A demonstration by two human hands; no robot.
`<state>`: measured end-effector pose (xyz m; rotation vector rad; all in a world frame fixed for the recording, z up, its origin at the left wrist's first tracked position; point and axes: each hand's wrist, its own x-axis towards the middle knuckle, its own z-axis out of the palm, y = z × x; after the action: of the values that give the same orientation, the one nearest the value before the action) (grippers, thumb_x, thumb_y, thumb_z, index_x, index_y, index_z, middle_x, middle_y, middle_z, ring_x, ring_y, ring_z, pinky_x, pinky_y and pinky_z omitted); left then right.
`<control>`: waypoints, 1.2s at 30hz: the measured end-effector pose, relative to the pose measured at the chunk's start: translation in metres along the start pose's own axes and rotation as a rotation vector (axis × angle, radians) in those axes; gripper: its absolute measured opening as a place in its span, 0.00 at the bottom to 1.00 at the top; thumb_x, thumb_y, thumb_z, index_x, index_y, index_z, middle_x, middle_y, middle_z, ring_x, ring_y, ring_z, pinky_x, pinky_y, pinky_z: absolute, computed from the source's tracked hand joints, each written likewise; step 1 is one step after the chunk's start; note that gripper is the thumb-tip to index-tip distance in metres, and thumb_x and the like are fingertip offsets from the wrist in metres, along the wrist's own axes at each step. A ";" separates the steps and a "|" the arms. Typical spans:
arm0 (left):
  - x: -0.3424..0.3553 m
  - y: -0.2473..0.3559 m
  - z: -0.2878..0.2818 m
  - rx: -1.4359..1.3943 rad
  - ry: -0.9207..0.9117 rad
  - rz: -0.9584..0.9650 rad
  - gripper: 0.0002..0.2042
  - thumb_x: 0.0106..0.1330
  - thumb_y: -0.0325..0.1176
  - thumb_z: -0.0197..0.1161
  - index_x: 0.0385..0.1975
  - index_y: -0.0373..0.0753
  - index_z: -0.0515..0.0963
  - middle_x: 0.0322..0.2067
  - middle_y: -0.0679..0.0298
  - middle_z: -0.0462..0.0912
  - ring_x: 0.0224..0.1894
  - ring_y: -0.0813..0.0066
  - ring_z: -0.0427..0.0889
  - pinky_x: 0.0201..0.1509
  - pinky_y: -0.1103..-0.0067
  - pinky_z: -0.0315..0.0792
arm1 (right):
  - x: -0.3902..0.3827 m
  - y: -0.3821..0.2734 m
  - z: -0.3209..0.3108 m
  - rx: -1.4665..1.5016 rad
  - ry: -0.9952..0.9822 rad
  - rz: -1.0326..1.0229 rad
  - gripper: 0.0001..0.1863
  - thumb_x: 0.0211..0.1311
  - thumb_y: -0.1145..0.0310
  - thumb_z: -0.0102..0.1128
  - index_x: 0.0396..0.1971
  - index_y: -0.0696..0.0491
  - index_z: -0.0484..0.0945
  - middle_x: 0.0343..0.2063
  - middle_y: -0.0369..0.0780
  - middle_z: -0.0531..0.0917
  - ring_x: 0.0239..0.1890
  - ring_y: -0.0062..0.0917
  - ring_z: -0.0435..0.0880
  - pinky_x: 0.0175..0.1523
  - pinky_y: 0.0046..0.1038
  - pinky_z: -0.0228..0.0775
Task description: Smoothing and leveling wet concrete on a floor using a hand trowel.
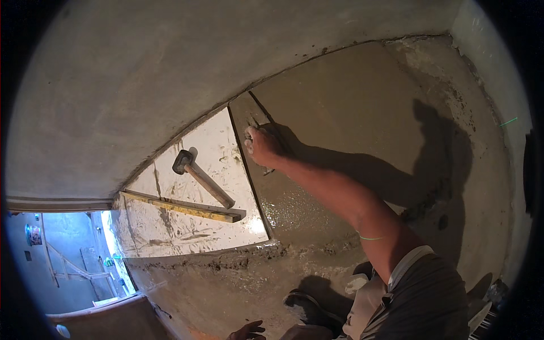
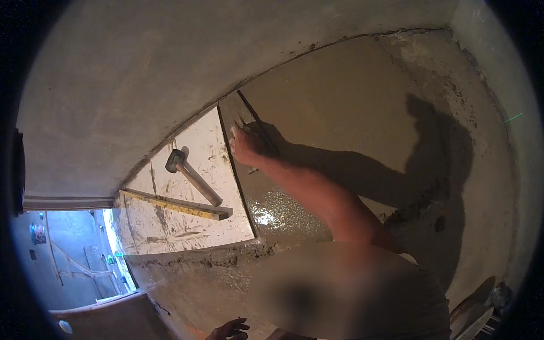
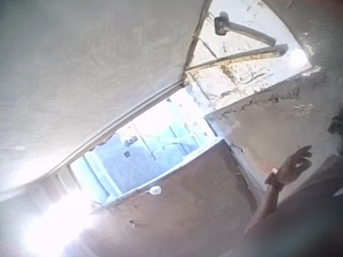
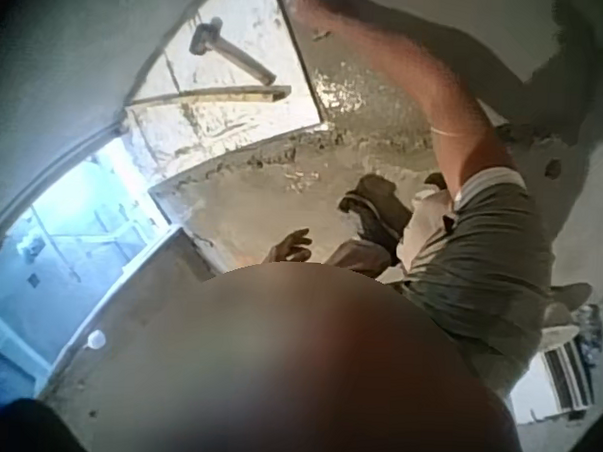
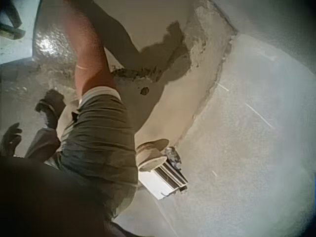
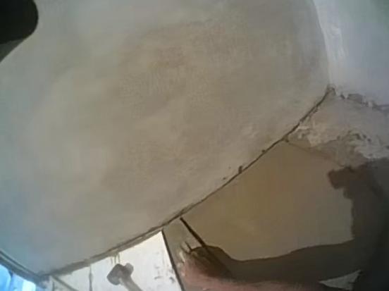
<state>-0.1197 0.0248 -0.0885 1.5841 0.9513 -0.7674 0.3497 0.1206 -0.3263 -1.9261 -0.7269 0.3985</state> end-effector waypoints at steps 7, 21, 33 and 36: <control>0.006 0.004 0.001 0.022 0.002 -0.056 0.26 0.71 0.33 0.66 0.67 0.38 0.68 0.52 0.55 0.83 0.51 0.65 0.84 0.54 0.71 0.78 | 0.008 0.048 -0.070 -0.059 0.059 0.052 0.16 0.67 0.63 0.60 0.51 0.52 0.73 0.38 0.51 0.84 0.44 0.50 0.83 0.48 0.48 0.75; 0.034 0.004 -0.003 0.342 0.115 0.034 0.27 0.67 0.32 0.70 0.66 0.38 0.70 0.48 0.52 0.84 0.48 0.61 0.86 0.50 0.70 0.81 | -0.073 0.180 -0.374 -0.021 0.549 0.397 0.20 0.71 0.57 0.63 0.54 0.54 0.77 0.30 0.41 0.83 0.22 0.22 0.79 0.27 0.29 0.73; 0.030 0.024 -0.004 0.446 0.183 0.070 0.28 0.65 0.38 0.70 0.63 0.33 0.71 0.49 0.49 0.85 0.48 0.57 0.87 0.52 0.67 0.81 | -0.121 0.180 -0.345 0.422 0.281 0.271 0.18 0.71 0.58 0.62 0.53 0.55 0.79 0.28 0.32 0.76 0.20 0.14 0.71 0.21 0.21 0.65; 0.023 0.010 -0.002 0.422 0.163 0.075 0.28 0.66 0.37 0.68 0.64 0.34 0.70 0.50 0.49 0.85 0.50 0.57 0.86 0.54 0.66 0.80 | -0.123 0.136 -0.297 0.269 0.100 0.305 0.18 0.70 0.59 0.63 0.53 0.53 0.79 0.27 0.32 0.78 0.18 0.14 0.71 0.22 0.21 0.66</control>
<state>-0.1004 0.0304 -0.1030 2.0637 0.8766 -0.8326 0.4650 -0.2088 -0.3197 -1.7868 -0.2952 0.5539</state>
